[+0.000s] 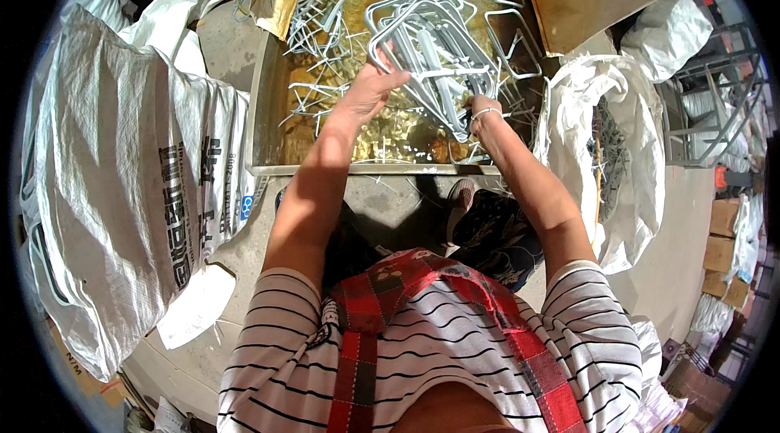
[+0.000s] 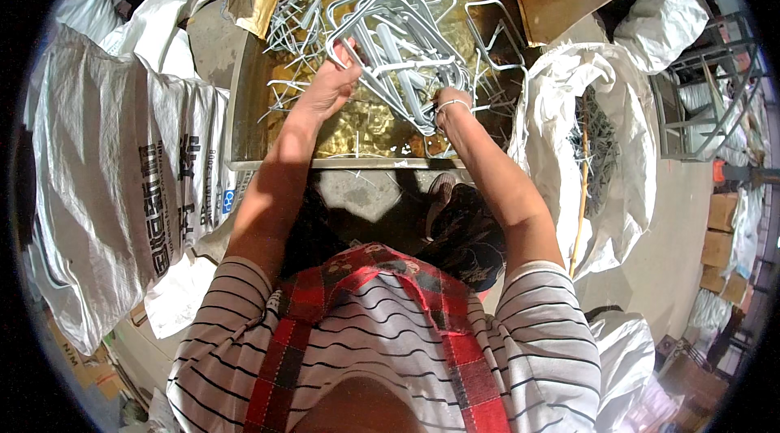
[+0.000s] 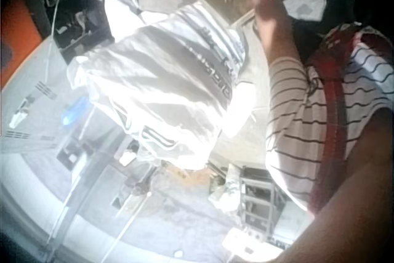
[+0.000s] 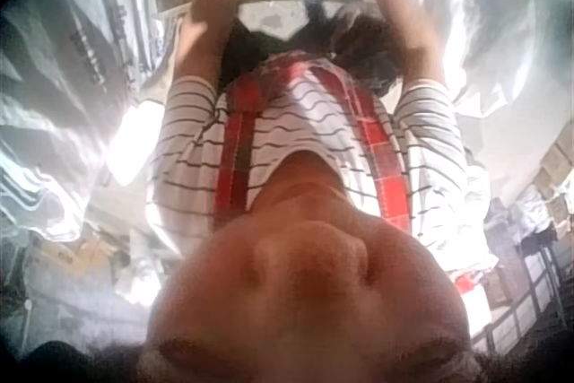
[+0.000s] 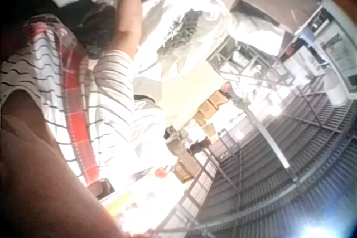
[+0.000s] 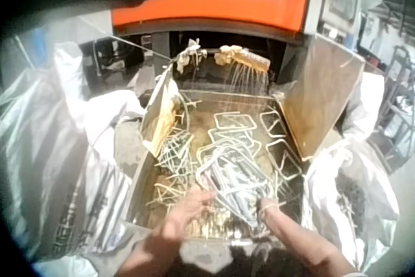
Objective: The person sorts metal frames from a bin, gathers them into stacks, and places them into a white bag.
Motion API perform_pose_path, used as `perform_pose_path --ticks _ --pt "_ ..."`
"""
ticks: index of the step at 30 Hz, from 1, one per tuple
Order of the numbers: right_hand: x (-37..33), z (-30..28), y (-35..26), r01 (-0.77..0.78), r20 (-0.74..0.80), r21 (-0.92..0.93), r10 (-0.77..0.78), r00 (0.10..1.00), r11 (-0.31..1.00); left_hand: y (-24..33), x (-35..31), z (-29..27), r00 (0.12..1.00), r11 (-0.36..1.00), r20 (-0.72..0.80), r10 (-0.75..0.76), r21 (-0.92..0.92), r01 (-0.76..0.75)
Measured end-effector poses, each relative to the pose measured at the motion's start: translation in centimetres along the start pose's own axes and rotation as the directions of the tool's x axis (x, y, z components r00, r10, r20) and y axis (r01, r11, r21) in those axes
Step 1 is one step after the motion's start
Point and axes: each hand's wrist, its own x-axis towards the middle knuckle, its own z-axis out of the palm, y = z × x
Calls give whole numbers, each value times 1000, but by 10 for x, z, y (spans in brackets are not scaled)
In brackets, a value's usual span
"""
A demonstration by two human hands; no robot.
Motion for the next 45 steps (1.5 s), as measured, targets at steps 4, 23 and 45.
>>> perform_pose_path --ticks 4,23,45 --pt "38 -31 13 466 310 -850 -482 819 246 -26 28 -18 947 919 -301 -114 -394 -15" --pt "0 -155 -114 574 225 -819 -908 353 20 30 26 -74 491 971 -871 0 -117 -208" --pt "-110 63 -149 794 684 -194 -660 -311 -576 23 3 12 944 924 239 -227 -254 286"
